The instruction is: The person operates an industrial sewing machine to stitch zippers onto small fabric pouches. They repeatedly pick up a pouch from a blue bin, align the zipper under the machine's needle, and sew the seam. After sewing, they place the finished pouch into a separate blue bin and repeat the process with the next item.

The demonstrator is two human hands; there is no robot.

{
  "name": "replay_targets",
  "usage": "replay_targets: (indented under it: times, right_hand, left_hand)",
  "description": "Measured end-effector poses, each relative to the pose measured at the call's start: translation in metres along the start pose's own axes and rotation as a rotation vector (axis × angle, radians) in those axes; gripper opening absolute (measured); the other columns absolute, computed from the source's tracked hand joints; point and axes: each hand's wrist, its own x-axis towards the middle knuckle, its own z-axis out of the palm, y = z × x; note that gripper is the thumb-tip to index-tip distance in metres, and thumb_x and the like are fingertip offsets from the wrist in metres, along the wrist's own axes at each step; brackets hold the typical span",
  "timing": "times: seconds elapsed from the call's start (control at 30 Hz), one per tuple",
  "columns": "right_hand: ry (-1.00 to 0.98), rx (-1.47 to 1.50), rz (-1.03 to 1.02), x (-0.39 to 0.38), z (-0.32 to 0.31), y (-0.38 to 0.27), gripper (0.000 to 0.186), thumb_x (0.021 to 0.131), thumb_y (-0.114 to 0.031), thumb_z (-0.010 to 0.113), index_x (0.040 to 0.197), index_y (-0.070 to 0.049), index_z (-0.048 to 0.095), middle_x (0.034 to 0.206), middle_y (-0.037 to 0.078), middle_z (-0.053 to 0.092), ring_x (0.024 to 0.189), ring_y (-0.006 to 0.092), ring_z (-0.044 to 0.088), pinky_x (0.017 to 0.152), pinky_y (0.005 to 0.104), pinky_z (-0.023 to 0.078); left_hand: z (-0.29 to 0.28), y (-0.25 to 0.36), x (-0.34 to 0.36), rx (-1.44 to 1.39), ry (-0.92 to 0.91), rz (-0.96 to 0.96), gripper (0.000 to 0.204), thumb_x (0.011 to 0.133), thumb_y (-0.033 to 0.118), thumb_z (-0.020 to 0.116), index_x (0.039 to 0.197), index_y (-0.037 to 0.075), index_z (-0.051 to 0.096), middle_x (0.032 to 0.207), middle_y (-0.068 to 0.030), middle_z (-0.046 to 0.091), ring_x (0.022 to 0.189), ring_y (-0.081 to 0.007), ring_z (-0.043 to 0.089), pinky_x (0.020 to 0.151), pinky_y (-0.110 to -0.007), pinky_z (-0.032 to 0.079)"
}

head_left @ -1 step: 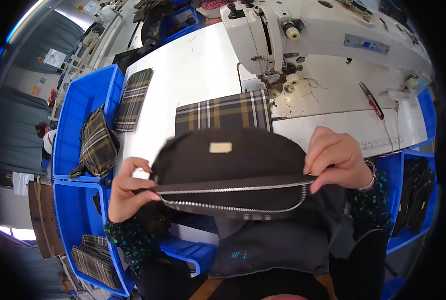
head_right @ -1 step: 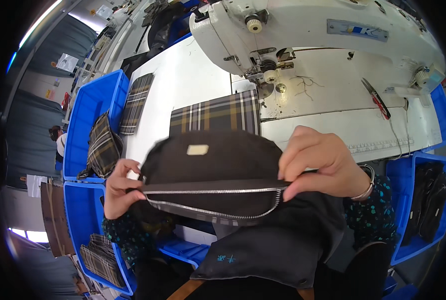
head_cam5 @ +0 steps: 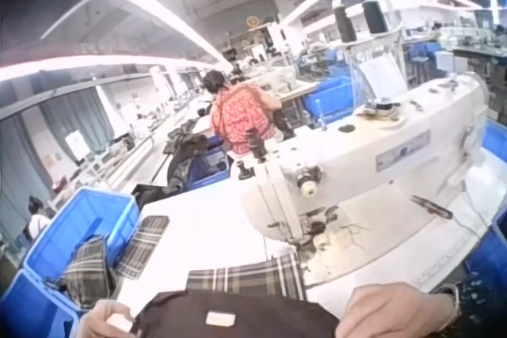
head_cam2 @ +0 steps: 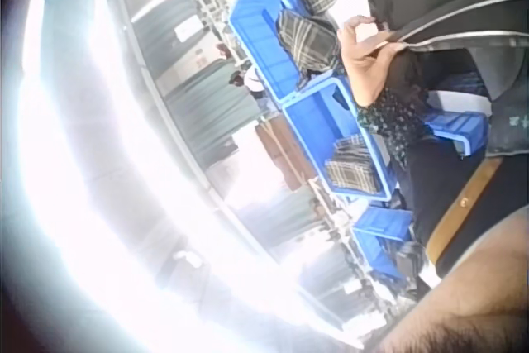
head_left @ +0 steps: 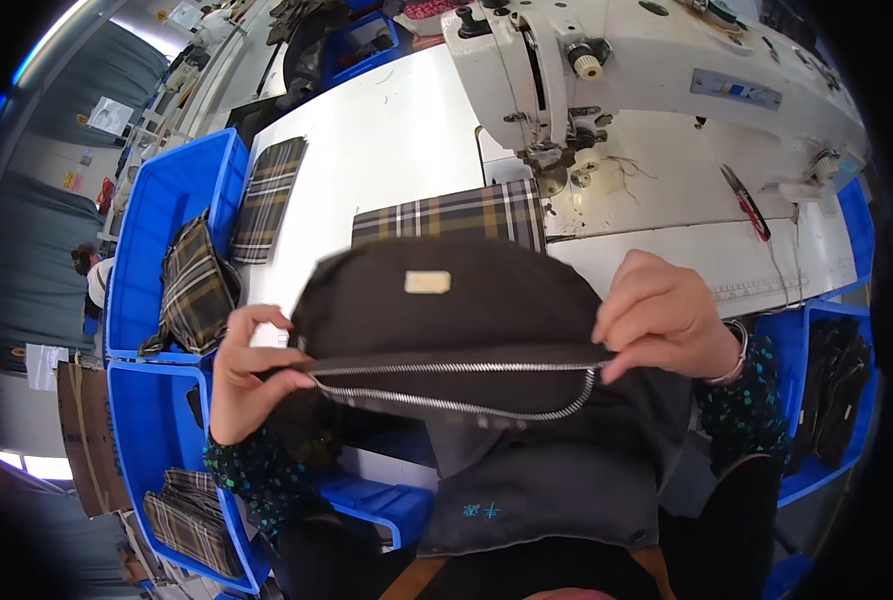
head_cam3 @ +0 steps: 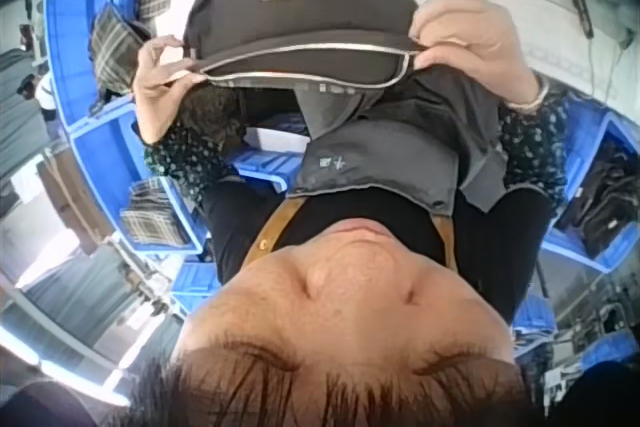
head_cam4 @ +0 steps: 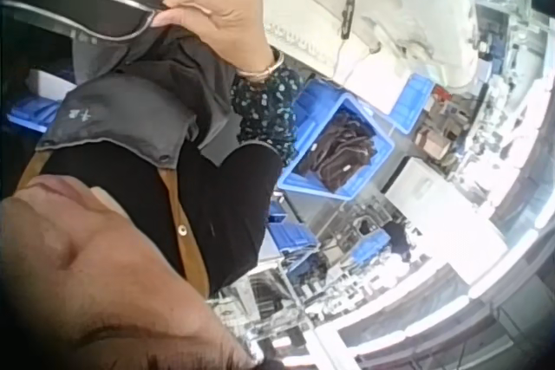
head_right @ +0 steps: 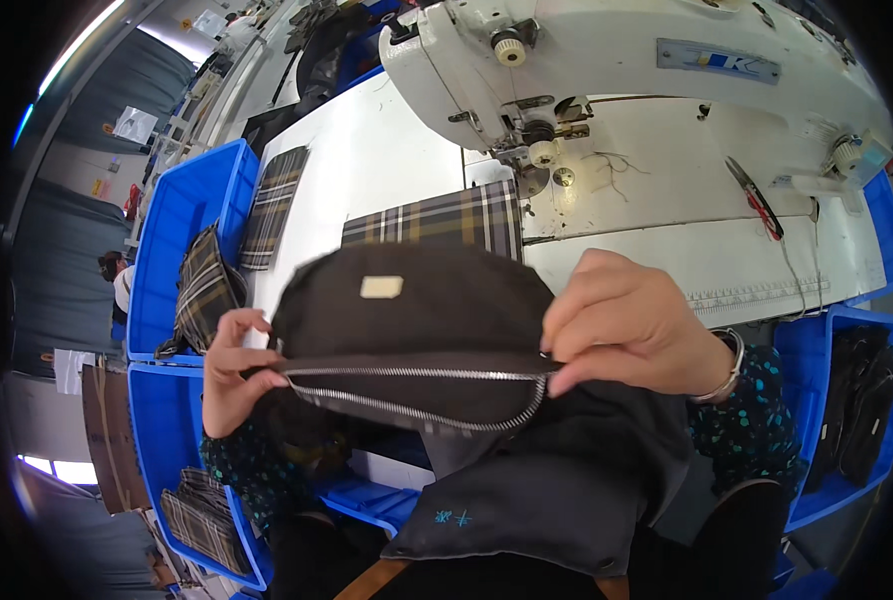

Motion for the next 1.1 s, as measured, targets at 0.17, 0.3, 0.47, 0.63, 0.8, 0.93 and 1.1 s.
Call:
replay_targets:
  times: [0.17,0.3,0.47,0.63,0.8,0.93,1.1]
  right_hand:
    - [-0.006,-0.683,-0.41,0.029,0.025,0.047,0.017,0.08,-0.015,0.076,0.093,-0.008,0.067,0.106,0.004,0.07,0.086,0.021,0.066,0.071,0.0338,0.054]
    - [-0.123,-0.941,-0.452,0.045,0.028,0.098,0.019,0.081,-0.011,0.067,0.099,-0.005,0.067,0.108,0.005,0.069,0.09,0.0182,0.068,0.073,0.0323,0.056]
    - [-0.074,-0.902,-0.421,0.042,0.035,0.105,0.02,0.083,-0.012,0.068,0.099,0.0,0.067,0.105,0.014,0.073,0.092,0.0219,0.072,0.075,0.0324,0.059]
    - [-0.091,-0.889,-0.393,0.042,0.034,0.101,0.019,0.082,-0.012,0.069,0.096,0.0,0.067,0.104,0.018,0.075,0.092,0.0238,0.074,0.071,0.0315,0.061]
    - [-0.154,-0.901,-0.296,0.038,0.036,0.099,0.014,0.085,-0.012,0.069,0.096,-0.004,0.067,0.114,0.016,0.076,0.097,0.0255,0.078,0.077,0.0327,0.062]
    - [-0.167,-0.868,-0.265,0.04,0.034,0.098,0.013,0.085,-0.012,0.07,0.095,-0.004,0.065,0.113,0.016,0.076,0.097,0.0252,0.077,0.076,0.0327,0.062]
    - [-0.225,-0.822,-0.217,0.042,0.032,0.093,0.013,0.085,-0.012,0.07,0.093,-0.004,0.064,0.117,0.018,0.073,0.094,0.0242,0.076,0.075,0.0317,0.062]
  left_hand:
    - [-0.005,0.0,0.042,0.621,0.018,0.022,0.034,0.064,0.014,0.092,0.097,0.012,0.084,0.141,-0.0141,0.066,0.14,-0.0405,0.052,0.111,-0.051,0.045]
    - [0.029,0.001,0.091,0.631,-0.088,0.018,0.045,0.078,0.015,0.087,0.12,0.005,0.076,0.137,-0.0199,0.069,0.129,-0.0403,0.062,0.108,-0.048,0.049]
    - [0.092,0.014,0.167,0.422,0.023,0.236,0.023,0.092,0.021,0.078,0.11,0.007,0.077,0.107,-0.0087,0.077,0.103,-0.0335,0.069,0.089,-0.042,0.054]
    - [0.143,-0.001,0.217,0.714,0.012,0.163,0.041,0.087,0.046,0.081,0.101,0.008,0.077,0.096,-0.0096,0.076,0.093,-0.0312,0.072,0.087,-0.046,0.052]
    - [0.143,-0.013,0.238,0.41,-0.191,-0.045,0.051,0.076,0.052,0.089,0.093,0.006,0.078,0.085,-0.0117,0.074,0.082,-0.0302,0.072,0.083,-0.044,0.053]
    - [0.139,-0.016,0.236,-0.07,-0.169,-0.054,0.021,0.082,0.022,0.09,0.092,0.005,0.084,0.087,-0.0117,0.075,0.079,-0.0166,0.067,0.072,-0.031,0.051]
    - [0.142,-0.013,0.235,-0.45,-0.28,0.011,0.022,0.093,0.017,0.083,0.104,-0.001,0.08,0.09,-0.0097,0.078,0.082,-0.0091,0.063,0.076,-0.03,0.052]
